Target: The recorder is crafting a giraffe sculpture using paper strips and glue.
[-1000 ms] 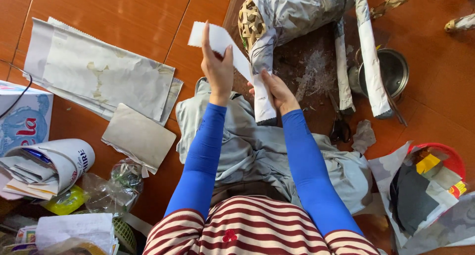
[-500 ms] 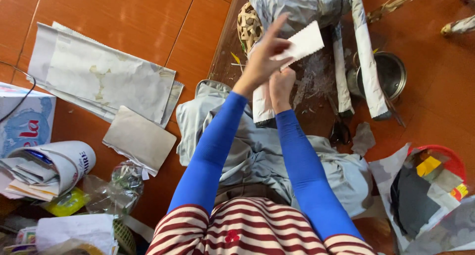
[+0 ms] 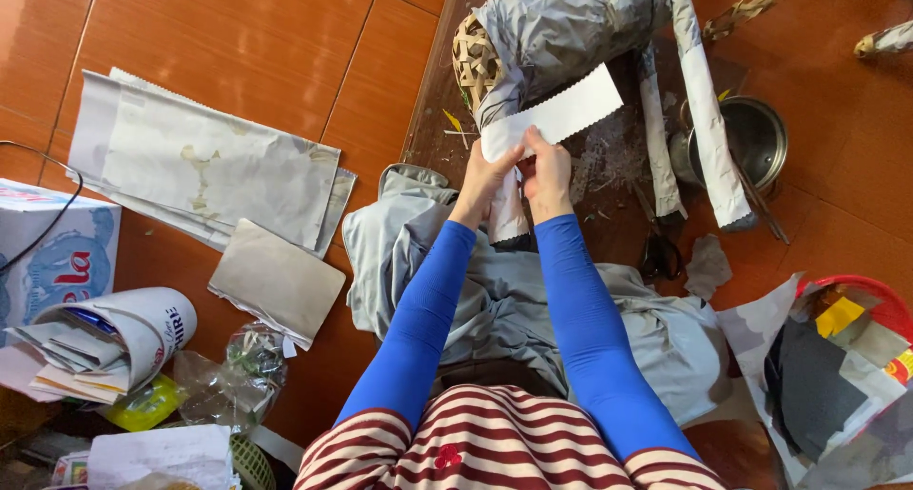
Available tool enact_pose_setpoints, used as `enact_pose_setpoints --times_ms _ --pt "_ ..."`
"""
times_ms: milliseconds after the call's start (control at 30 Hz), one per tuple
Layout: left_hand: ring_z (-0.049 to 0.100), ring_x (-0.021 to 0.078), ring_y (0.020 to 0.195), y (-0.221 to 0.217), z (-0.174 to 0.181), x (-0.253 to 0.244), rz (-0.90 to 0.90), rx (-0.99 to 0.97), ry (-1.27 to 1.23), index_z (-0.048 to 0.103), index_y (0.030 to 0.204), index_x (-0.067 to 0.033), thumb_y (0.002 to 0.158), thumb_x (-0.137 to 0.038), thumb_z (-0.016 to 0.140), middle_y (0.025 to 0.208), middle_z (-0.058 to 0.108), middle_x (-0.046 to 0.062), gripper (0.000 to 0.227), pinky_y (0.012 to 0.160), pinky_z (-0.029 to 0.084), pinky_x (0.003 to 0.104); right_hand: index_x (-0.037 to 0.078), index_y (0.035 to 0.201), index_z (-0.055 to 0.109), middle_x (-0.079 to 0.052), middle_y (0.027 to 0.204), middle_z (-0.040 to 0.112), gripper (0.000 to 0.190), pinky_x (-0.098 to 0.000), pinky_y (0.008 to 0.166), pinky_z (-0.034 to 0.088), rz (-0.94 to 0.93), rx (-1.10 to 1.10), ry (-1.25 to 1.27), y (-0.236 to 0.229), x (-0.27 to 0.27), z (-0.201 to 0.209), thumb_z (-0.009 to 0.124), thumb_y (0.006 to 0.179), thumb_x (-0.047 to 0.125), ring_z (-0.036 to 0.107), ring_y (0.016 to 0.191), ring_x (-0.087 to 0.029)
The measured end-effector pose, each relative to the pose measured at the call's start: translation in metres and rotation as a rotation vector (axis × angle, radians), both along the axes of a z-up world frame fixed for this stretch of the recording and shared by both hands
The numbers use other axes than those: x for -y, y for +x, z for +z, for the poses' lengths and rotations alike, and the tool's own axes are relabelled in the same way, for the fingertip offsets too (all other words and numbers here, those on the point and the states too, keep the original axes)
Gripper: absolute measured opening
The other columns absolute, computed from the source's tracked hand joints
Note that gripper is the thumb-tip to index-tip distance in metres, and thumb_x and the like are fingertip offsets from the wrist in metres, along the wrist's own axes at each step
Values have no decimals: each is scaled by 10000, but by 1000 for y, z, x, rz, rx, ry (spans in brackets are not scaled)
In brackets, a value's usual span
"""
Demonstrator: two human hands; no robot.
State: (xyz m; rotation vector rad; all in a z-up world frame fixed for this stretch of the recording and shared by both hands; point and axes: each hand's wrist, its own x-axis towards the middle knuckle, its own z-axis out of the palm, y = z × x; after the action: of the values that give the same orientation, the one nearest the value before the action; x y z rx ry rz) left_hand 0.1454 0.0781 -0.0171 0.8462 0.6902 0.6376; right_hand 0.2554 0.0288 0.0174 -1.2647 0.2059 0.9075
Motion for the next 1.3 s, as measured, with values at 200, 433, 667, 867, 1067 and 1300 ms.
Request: enact_pose_setpoints --times_ms 200,433,667,867,1067,1300 --pt "664 193 1075 2 14 7 76 -165 -39 498 1385 64 835 -240 853 1244 684 186 721 925 555 322 15 1105 653 -79 964 695 201 -362 747 613 100 -44 -47 16 22 3 715 953 130 675 878 -215" --pt "577 289 1258 0 -18 6 30 -485 246 137 1643 -11 919 -280 806 1443 519 249 1022 1037 488 345 5 1331 558 -114 997 703 342 -438 694 636 739 896 -542 -39 -3 84 392 1090 182 713 820 -266" --pt "504 282 1366 -4 -30 6 -19 -31 21 -41 1625 -50 872 -267 789 1550 421 226 1141 1107 447 355 -138 1201 716 -290 1054 723 744 -392 874 562 956 837 -822 36 -54 -70 589 1122 591 755 998 -291" --pt "492 303 1362 -14 -1 3 -50 -11 -40 41 1644 -36 879 -305 754 1536 433 231 1080 1095 442 381 11 1230 670 -87 1090 768 570 -368 860 612 600 -157 -60 30 -53 -40 795 886 448 755 936 -201" --pt "591 178 875 -16 -17 -1 335 -169 -315 184 1609 -98 1029 -286 532 1077 636 145 702 735 504 292 50 1146 671 -142 953 755 567 -425 664 631 612 -312 -49 26 -55 -33 753 824 510 756 777 -265" --pt "550 79 794 16 -70 -20 487 -118 -90 635 1353 35 1080 -113 547 980 651 35 322 694 473 238 56 1180 688 -84 1036 757 470 -361 762 624 551 -326 75 25 -54 -37 769 898 423 733 854 -210"
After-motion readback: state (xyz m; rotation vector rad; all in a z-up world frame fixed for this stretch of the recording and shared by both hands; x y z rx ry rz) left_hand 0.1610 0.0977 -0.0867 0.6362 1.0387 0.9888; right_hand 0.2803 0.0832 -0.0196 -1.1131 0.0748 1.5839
